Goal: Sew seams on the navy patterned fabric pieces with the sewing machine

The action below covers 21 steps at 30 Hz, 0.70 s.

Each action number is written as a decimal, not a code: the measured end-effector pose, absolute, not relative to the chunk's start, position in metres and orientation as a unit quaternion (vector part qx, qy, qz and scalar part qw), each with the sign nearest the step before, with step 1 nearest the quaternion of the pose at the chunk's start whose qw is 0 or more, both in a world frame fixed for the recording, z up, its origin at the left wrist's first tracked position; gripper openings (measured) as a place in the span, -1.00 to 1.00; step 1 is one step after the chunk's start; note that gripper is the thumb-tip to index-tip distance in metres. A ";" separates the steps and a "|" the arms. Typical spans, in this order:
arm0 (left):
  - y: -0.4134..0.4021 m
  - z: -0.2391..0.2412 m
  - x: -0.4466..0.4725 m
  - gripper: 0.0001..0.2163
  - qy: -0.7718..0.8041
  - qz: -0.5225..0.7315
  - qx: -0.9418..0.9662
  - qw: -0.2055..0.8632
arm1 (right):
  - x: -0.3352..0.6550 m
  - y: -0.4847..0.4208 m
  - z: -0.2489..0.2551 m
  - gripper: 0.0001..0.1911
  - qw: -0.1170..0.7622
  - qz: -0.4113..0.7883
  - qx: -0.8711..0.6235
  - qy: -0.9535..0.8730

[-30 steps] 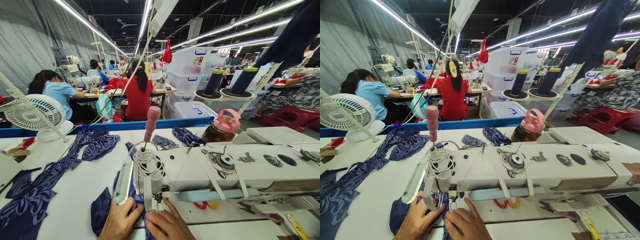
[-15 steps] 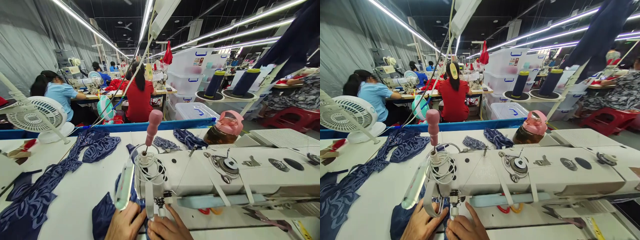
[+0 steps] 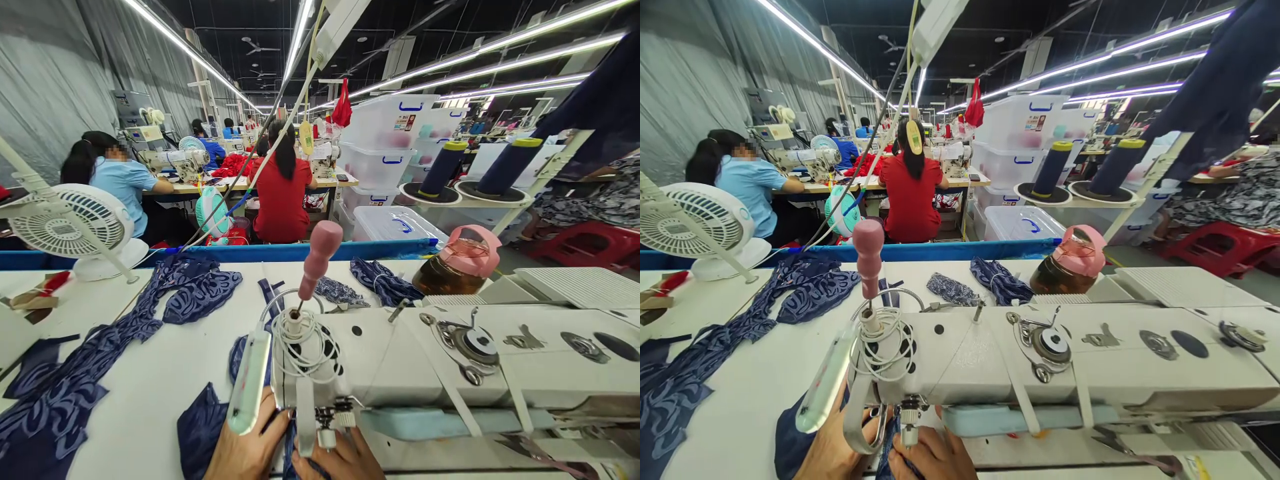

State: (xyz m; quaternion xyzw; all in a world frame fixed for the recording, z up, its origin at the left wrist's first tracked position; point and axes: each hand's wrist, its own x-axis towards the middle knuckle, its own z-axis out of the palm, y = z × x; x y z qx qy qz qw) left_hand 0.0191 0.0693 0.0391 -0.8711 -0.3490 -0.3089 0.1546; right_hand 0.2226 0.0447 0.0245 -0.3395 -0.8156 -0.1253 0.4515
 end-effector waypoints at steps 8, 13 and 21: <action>0.060 0.040 0.008 -0.75 -0.337 -0.348 -0.871 0.086 | 0.218 0.046 0.037 -0.81 0.453 -0.152 -0.332 -0.813; 0.059 0.030 0.008 -0.75 -0.353 -0.267 -0.895 0.066 | 0.222 0.036 0.017 -0.86 0.390 -0.134 -0.354 -0.839; 0.065 0.033 0.016 -0.74 -0.349 -0.301 -0.882 0.097 | 0.222 0.042 0.019 -0.88 0.402 -0.141 -0.354 -0.833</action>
